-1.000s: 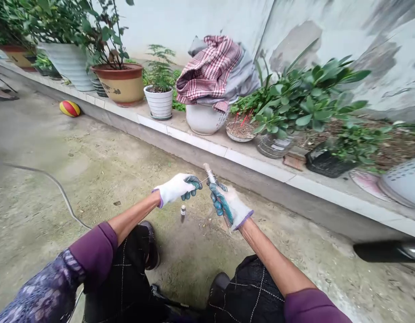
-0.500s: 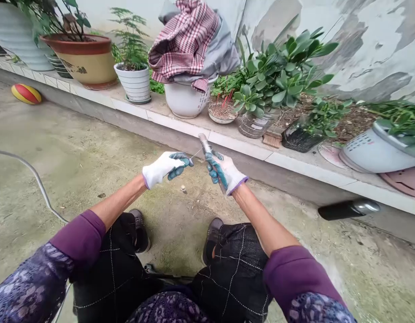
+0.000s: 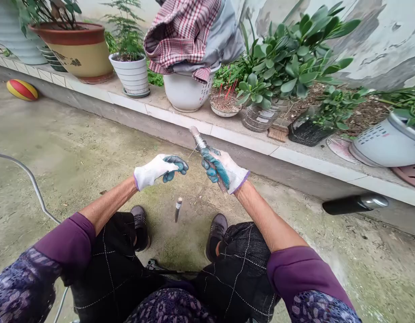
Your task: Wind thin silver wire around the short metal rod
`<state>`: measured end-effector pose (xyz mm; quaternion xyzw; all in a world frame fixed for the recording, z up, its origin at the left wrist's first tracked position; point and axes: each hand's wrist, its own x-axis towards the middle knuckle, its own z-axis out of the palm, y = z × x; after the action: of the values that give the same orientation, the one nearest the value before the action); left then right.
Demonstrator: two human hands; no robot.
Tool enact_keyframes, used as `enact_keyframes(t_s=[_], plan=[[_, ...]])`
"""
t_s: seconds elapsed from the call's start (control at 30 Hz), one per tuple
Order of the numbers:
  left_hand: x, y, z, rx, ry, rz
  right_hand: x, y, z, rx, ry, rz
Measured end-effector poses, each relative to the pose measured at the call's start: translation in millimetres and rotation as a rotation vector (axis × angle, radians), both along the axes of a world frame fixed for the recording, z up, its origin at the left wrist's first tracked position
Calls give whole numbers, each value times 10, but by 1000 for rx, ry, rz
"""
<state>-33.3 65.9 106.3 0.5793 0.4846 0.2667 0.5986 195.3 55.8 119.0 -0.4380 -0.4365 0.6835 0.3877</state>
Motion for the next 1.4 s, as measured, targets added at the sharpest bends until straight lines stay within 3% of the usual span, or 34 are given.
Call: enact_keyframes(t_s=[0.17,0.43,0.7,0.93,1.4], plan=[[-83,-5,38,-30,-27,50,-31,18,-128,-57,-125,-17],[-55,-74,78,3,3,101,69,240,-299,9,-298,-109],[-119,34,-57,-84,31,39,77,127,-213,79,-302,-109],[-177,8,20,-134,-106,-21,98,118,-126,106,-279,-188],[-198,-112,40,-168,-166,-162,131,12,8,109,-172,-272]])
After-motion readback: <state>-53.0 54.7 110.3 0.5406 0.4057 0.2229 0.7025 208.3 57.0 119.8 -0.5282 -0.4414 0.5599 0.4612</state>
